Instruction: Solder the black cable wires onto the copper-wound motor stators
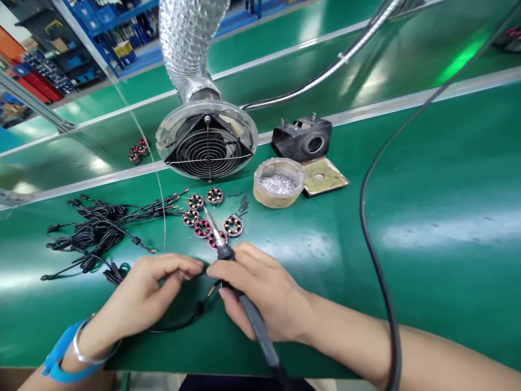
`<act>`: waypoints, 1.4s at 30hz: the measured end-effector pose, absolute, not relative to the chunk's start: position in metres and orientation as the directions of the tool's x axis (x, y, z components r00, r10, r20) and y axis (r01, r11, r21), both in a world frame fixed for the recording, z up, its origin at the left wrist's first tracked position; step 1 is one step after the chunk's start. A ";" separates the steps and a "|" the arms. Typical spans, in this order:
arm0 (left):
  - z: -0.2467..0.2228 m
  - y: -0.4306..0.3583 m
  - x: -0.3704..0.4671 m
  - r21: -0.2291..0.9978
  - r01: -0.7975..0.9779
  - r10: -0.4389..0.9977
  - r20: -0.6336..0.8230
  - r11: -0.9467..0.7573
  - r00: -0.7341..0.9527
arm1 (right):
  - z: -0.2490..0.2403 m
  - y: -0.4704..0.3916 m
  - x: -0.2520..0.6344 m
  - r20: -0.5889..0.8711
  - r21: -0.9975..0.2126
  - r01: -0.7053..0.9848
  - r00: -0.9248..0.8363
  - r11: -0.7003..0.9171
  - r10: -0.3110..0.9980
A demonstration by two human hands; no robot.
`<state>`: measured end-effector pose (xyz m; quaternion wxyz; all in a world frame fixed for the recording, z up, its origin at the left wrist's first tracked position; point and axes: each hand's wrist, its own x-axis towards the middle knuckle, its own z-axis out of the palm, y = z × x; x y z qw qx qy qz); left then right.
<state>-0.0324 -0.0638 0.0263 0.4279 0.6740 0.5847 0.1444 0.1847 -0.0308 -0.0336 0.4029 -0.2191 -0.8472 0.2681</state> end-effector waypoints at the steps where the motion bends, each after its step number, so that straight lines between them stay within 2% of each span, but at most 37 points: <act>1: 0.021 -0.059 -0.034 0.753 0.652 0.931 -0.296 0.090 0.213 | -0.033 -0.031 0.186 0.568 -0.651 0.128 -0.571 0.748 0.593; 3: 0.011 -0.051 -0.034 0.773 0.620 0.944 -0.290 0.134 0.157 | -0.032 -0.030 0.190 0.567 -0.675 0.131 -0.538 0.726 0.624; 5: 0.006 -0.048 -0.030 0.757 0.645 0.947 -0.275 0.107 0.166 | -0.034 -0.026 0.192 0.548 -0.678 0.239 -0.465 0.695 0.695; 8: 0.004 -0.046 -0.023 0.656 0.754 0.958 -0.231 0.023 0.172 | -0.040 -0.016 0.192 0.529 -0.623 0.421 -0.394 0.660 0.751; 10: 0.005 -0.044 -0.020 0.621 0.784 0.958 -0.223 -0.002 0.178 | -0.044 -0.009 0.188 0.556 -0.567 0.446 -0.414 0.693 0.721; 12: 0.005 -0.043 -0.019 0.620 0.784 0.955 -0.224 -0.015 0.195 | -0.047 -0.005 0.184 0.581 -0.548 0.409 -0.441 0.729 0.684; 16: 0.006 -0.040 -0.020 0.635 0.773 0.941 -0.254 -0.012 0.223 | -0.049 -0.007 0.179 0.564 -0.596 0.260 -0.538 0.759 0.627; 22: 0.009 -0.044 -0.012 0.537 0.843 0.933 -0.321 0.037 0.164 | -0.045 -0.013 0.183 0.503 -0.628 0.183 -0.646 0.756 0.574; 25: 0.005 -0.043 -0.013 0.639 0.763 0.918 -0.355 0.101 0.176 | -0.043 -0.012 0.182 0.475 -0.636 0.191 -0.666 0.748 0.574; 28: 0.001 -0.039 -0.021 0.792 0.515 0.854 -0.481 0.328 0.196 | -0.044 -0.011 0.181 0.461 -0.646 0.210 -0.659 0.734 0.595; 30: 0.001 -0.036 -0.026 0.814 0.342 0.803 -0.555 0.469 0.218 | -0.046 -0.011 0.181 0.457 -0.650 0.229 -0.645 0.725 0.613; 32: 0.002 -0.034 -0.030 0.815 0.266 0.792 -0.571 0.515 0.216 | -0.047 -0.012 0.182 0.464 -0.649 0.236 -0.631 0.723 0.622; 35: 0.003 -0.038 -0.029 0.822 0.390 0.853 -0.500 0.414 0.148 | -0.046 -0.013 0.182 0.473 -0.645 0.232 -0.627 0.728 0.619; 38: 0.002 -0.046 -0.023 0.762 0.571 0.878 -0.458 0.306 0.141 | -0.046 -0.014 0.181 0.477 -0.636 0.234 -0.630 0.735 0.613; 40: 0.003 -0.050 -0.022 0.765 0.551 0.835 -0.511 0.334 0.203 | -0.046 -0.014 0.181 0.474 -0.632 0.249 -0.624 0.734 0.621; 42: 0.005 -0.049 -0.023 0.792 0.449 0.773 -0.566 0.413 0.287 | -0.047 -0.013 0.181 0.475 -0.631 0.268 -0.608 0.728 0.636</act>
